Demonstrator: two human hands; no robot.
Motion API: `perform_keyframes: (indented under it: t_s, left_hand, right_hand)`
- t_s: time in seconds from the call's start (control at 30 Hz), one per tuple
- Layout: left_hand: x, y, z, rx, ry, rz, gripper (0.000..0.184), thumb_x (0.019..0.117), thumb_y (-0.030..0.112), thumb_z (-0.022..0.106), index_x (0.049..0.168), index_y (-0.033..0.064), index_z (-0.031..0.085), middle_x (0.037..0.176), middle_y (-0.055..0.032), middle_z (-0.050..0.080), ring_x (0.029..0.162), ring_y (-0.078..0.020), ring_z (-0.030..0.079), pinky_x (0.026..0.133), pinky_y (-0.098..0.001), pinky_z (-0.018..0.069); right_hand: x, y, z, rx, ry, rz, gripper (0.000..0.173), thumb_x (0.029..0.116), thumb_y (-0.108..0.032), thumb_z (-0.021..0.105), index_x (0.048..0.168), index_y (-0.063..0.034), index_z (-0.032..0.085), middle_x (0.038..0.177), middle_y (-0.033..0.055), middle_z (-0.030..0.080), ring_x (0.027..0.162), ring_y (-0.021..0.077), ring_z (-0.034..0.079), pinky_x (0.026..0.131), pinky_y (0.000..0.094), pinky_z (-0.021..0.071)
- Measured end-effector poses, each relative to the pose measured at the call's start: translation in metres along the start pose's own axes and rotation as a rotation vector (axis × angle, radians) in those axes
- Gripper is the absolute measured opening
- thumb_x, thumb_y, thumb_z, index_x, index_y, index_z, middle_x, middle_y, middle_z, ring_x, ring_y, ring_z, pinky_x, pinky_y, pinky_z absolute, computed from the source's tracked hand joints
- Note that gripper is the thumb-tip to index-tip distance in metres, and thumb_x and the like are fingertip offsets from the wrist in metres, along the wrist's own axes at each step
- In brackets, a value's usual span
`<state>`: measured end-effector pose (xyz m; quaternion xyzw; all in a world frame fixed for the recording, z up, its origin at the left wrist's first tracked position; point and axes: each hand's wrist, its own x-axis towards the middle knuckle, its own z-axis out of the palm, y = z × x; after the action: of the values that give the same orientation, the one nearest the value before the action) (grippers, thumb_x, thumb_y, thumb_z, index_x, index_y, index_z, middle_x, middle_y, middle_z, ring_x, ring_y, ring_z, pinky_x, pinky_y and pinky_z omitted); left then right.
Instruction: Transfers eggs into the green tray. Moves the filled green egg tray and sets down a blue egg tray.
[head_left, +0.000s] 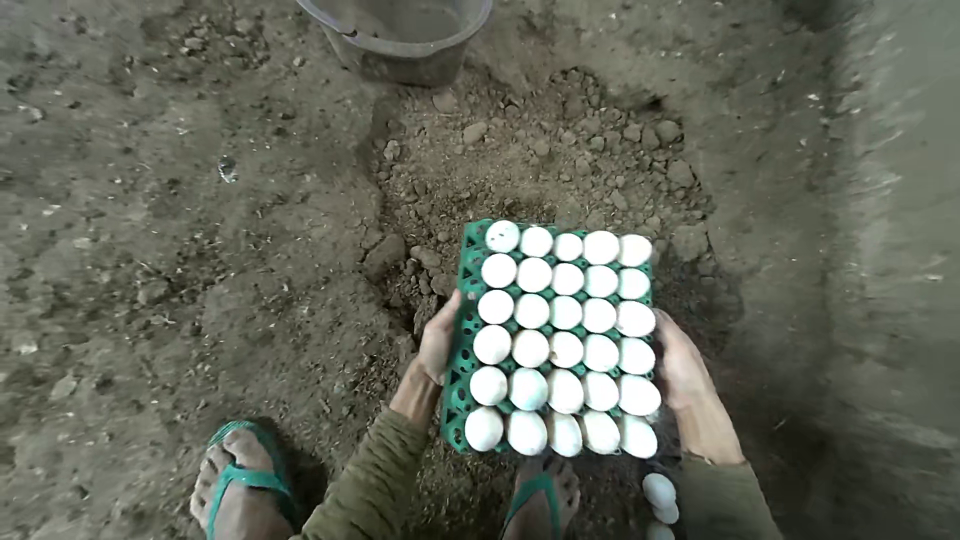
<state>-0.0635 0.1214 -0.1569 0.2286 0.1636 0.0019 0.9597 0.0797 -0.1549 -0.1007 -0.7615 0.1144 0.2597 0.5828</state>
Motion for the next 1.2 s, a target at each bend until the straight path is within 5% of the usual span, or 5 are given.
perform_keyframes:
  t_s: [0.37, 0.6, 0.8, 1.0, 1.2]
  left_hand:
    - [-0.08, 0.073, -0.069, 0.563, 0.794, 0.321, 0.048, 0.1119, 0.042, 0.024, 0.125, 0.017, 0.063, 0.101, 0.0054, 0.074, 0.091, -0.0039, 0.071, 0.081, -0.0282, 0.0612]
    - [-0.124, 0.09, -0.089, 0.505, 0.803, 0.376, 0.056, 0.1108, 0.048, 0.014, 0.127, 0.019, 0.06, 0.106, 0.0055, 0.074, 0.096, -0.004, 0.071, 0.083, -0.027, 0.0615]
    - [-0.086, 0.059, -0.064, 0.693, 0.924, 0.194, 0.055, 0.1115, 0.046, 0.017, 0.138, 0.0154, 0.053, 0.113, 0.0047, 0.07, 0.098, -0.0007, 0.067, 0.086, -0.0262, 0.0586]
    - [-0.035, 0.027, -0.034, 0.569, 0.628, 0.001, 0.063, 0.109, 0.052, 0.008, 0.138, 0.0169, 0.052, 0.11, 0.0024, 0.072, 0.098, -0.0058, 0.07, 0.084, -0.0302, 0.0617]
    - [0.01, -0.021, 0.007, 0.665, 0.507, -0.312, 0.067, 0.1077, 0.059, 0.013, 0.154, 0.0189, 0.04, 0.147, -0.0097, 0.054, 0.131, -0.0185, 0.055, 0.106, -0.0447, 0.0499]
  right_hand:
    - [0.019, 0.003, 0.153, -0.233, -0.485, 0.084, 0.051, 0.1117, -0.036, 0.035, 0.15, -0.0035, 0.043, 0.146, 0.0206, 0.053, 0.131, 0.0267, 0.055, 0.108, 0.0473, 0.0468]
    - [0.02, 0.021, 0.207, -0.201, -0.697, 0.128, 0.05, 0.1122, -0.033, 0.035, 0.149, 0.0012, 0.043, 0.148, 0.0244, 0.049, 0.137, 0.0305, 0.05, 0.113, 0.0482, 0.0412]
    - [0.019, 0.027, 0.155, -0.314, -0.488, 0.176, 0.054, 0.1122, -0.036, 0.032, 0.148, 0.0017, 0.044, 0.148, 0.024, 0.05, 0.138, 0.0313, 0.049, 0.114, 0.0495, 0.0393]
    - [0.012, 0.033, 0.077, -0.289, -0.201, 0.165, 0.055, 0.1119, -0.038, 0.029, 0.15, -0.0024, 0.044, 0.154, 0.0194, 0.045, 0.143, 0.0271, 0.043, 0.117, 0.0493, 0.0354]
    - [0.003, 0.053, 0.014, -0.271, 0.162, 0.121, 0.055, 0.1119, -0.039, 0.024, 0.146, -0.0054, 0.051, 0.147, 0.0146, 0.055, 0.136, 0.0203, 0.051, 0.114, 0.0431, 0.0423]
